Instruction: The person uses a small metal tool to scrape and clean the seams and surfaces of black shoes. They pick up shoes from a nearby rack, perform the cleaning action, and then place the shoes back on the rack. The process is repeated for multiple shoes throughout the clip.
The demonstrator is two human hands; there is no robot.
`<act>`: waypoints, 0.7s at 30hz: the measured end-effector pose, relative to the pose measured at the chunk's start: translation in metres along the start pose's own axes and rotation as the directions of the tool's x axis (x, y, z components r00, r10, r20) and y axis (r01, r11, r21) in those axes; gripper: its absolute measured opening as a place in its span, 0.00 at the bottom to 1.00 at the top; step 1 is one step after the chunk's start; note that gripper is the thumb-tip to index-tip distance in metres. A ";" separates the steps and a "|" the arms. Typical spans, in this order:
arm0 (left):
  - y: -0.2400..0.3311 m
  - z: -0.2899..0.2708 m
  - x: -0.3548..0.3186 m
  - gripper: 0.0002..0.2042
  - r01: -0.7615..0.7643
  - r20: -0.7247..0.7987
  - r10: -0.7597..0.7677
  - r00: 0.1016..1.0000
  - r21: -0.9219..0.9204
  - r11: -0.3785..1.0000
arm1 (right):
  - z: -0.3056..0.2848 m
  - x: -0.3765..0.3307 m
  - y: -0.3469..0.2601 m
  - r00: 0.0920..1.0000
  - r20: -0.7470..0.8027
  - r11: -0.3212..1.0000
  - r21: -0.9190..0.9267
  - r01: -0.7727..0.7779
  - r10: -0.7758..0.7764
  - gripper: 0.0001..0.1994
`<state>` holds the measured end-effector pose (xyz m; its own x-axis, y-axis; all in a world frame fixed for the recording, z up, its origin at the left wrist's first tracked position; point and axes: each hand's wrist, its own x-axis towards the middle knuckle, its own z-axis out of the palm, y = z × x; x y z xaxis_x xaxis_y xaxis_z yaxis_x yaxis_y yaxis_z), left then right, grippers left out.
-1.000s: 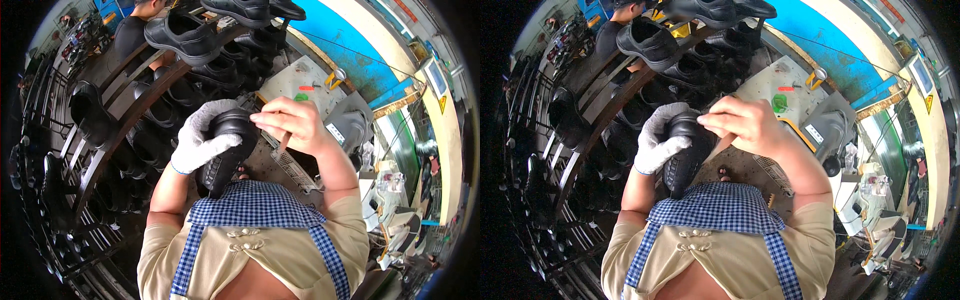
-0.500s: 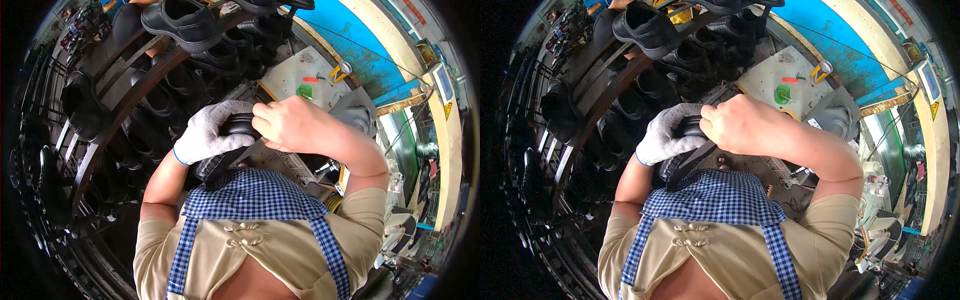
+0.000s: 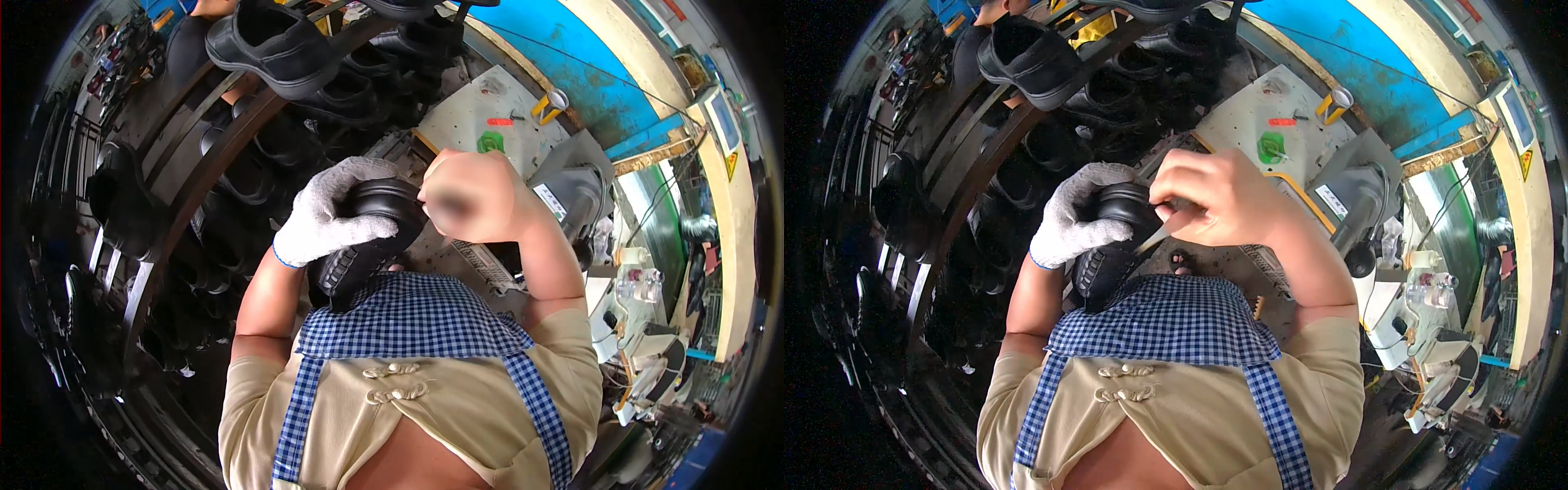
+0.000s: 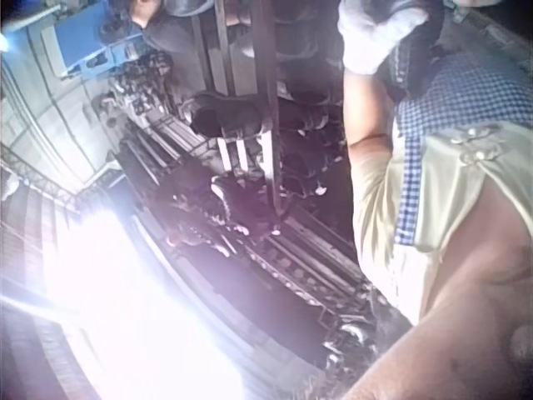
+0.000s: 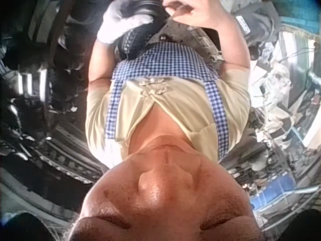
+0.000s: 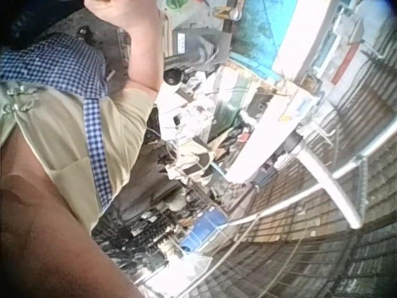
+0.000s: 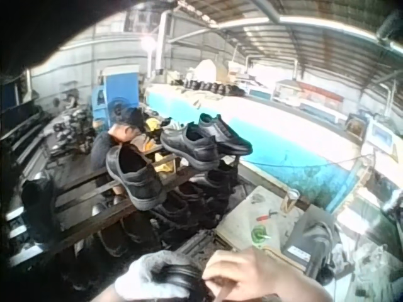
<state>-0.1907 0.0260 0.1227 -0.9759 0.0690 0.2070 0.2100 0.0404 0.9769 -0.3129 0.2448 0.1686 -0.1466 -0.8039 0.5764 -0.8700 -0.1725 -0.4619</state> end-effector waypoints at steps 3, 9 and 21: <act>-0.001 0.002 0.004 0.28 0.021 0.030 -0.022 0.999 0.038 0.999 | -0.007 0.000 -0.008 0.996 0.092 0.985 -0.167 0.031 -0.016 0.12; -0.001 0.011 0.014 0.27 -0.032 0.086 0.023 0.996 0.098 0.995 | -0.020 0.013 -0.031 0.913 0.405 0.870 -0.467 0.160 0.050 0.09; -0.013 0.010 0.006 0.28 0.054 0.100 -0.049 0.994 -0.049 0.997 | -0.004 0.002 0.008 0.944 0.291 0.979 0.087 -0.186 0.154 0.09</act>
<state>-0.1989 0.0355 0.1106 -0.9742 0.1662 0.1524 0.1539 -0.0043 0.9881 -0.3223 0.2444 0.1687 -0.1355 -0.9513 0.2769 -0.7832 -0.0684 -0.6180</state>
